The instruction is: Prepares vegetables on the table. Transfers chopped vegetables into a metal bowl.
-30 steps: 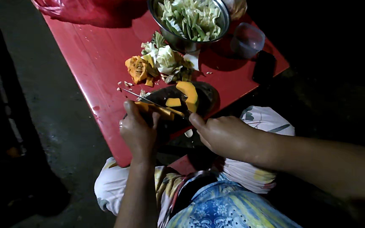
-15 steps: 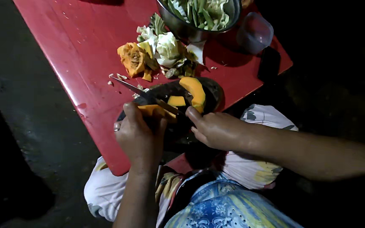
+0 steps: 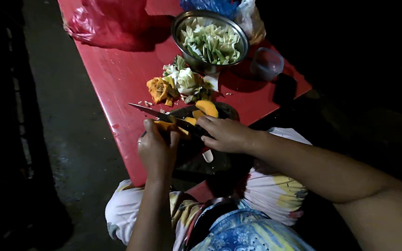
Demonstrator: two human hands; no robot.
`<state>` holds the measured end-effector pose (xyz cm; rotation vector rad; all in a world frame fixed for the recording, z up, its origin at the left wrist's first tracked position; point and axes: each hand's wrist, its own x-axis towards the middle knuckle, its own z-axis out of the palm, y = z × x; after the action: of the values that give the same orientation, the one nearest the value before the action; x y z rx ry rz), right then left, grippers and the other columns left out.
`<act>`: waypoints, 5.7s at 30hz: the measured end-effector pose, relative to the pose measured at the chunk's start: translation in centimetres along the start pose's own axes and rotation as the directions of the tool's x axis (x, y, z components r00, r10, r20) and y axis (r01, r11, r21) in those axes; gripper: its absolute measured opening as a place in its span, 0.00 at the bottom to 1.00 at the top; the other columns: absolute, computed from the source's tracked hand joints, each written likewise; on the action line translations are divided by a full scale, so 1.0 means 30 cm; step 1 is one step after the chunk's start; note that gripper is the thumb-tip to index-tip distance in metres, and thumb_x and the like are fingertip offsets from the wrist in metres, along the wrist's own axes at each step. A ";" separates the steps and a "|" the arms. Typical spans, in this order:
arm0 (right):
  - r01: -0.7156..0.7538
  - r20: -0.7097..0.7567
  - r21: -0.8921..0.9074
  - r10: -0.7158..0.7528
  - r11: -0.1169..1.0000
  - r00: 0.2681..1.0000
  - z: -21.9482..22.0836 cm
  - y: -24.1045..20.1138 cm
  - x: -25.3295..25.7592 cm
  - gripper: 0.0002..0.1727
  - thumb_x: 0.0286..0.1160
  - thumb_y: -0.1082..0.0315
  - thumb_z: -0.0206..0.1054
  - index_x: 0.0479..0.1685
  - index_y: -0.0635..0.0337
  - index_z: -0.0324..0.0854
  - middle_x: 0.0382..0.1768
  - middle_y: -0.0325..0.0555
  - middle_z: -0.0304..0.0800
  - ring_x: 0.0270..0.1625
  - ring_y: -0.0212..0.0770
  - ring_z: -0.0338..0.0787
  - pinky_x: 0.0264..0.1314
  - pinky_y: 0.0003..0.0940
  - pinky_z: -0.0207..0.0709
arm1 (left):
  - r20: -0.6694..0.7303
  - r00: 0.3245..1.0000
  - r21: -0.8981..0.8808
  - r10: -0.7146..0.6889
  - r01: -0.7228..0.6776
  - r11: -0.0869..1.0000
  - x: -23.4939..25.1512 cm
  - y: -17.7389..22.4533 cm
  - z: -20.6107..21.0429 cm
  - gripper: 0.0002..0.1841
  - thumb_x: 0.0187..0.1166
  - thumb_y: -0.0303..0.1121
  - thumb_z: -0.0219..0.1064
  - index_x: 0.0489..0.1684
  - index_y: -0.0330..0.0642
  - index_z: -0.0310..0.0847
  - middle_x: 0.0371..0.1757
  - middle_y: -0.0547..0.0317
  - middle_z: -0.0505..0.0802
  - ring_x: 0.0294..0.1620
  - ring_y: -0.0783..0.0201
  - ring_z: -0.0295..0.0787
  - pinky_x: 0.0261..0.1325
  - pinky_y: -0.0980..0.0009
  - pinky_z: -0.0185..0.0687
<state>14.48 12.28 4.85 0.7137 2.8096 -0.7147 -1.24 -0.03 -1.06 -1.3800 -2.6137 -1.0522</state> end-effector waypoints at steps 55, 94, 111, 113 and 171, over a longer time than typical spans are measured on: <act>-0.062 0.282 -0.207 0.120 0.976 0.952 -0.095 -0.123 -0.013 0.26 0.86 0.65 0.61 0.81 0.53 0.61 0.31 0.44 0.84 0.35 0.49 0.90 0.36 0.50 0.85 | -0.051 0.998 -0.021 0.026 -0.027 0.999 -0.001 -0.002 0.022 0.22 0.80 0.39 0.67 0.60 0.30 0.69 0.34 0.36 0.88 0.36 0.33 0.88 0.38 0.33 0.77; -0.137 0.306 -0.110 0.165 0.984 0.938 -0.054 -0.148 -0.033 0.34 0.86 0.68 0.60 0.89 0.58 0.48 0.47 0.57 0.88 0.49 0.58 0.92 0.49 0.57 0.85 | 0.046 0.999 0.028 -0.020 0.019 0.999 0.003 0.025 -0.005 0.25 0.83 0.41 0.64 0.67 0.28 0.70 0.39 0.31 0.90 0.43 0.28 0.89 0.44 0.28 0.76; -0.156 0.222 -0.002 0.153 0.988 0.963 0.021 -0.125 -0.036 0.35 0.89 0.67 0.57 0.91 0.58 0.44 0.46 0.60 0.89 0.51 0.61 0.92 0.52 0.60 0.85 | 0.045 0.997 0.022 -0.058 0.057 0.998 -0.003 0.042 -0.011 0.27 0.83 0.39 0.66 0.72 0.26 0.68 0.43 0.27 0.90 0.47 0.25 0.90 0.48 0.27 0.78; -0.157 0.244 0.096 0.130 0.983 0.961 0.019 -0.073 -0.047 0.32 0.91 0.64 0.56 0.88 0.58 0.47 0.46 0.58 0.88 0.46 0.56 0.92 0.49 0.56 0.85 | 0.068 0.995 -0.022 -0.079 0.080 0.997 -0.001 0.043 -0.024 0.27 0.83 0.38 0.66 0.74 0.29 0.67 0.45 0.29 0.91 0.48 0.29 0.91 0.50 0.28 0.80; -0.044 0.305 -0.318 0.146 0.947 0.941 -0.123 -0.197 -0.021 0.27 0.87 0.65 0.60 0.83 0.56 0.59 0.35 0.51 0.86 0.39 0.55 0.91 0.39 0.53 0.84 | 0.010 1.000 -0.015 -0.011 0.011 1.000 0.003 0.007 0.008 0.19 0.82 0.36 0.65 0.60 0.30 0.72 0.40 0.35 0.90 0.47 0.36 0.91 0.57 0.35 0.77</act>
<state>12.04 9.24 10.66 0.6071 2.4827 -0.3267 -1.08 0.27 -1.11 -1.3796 -2.6289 -1.0710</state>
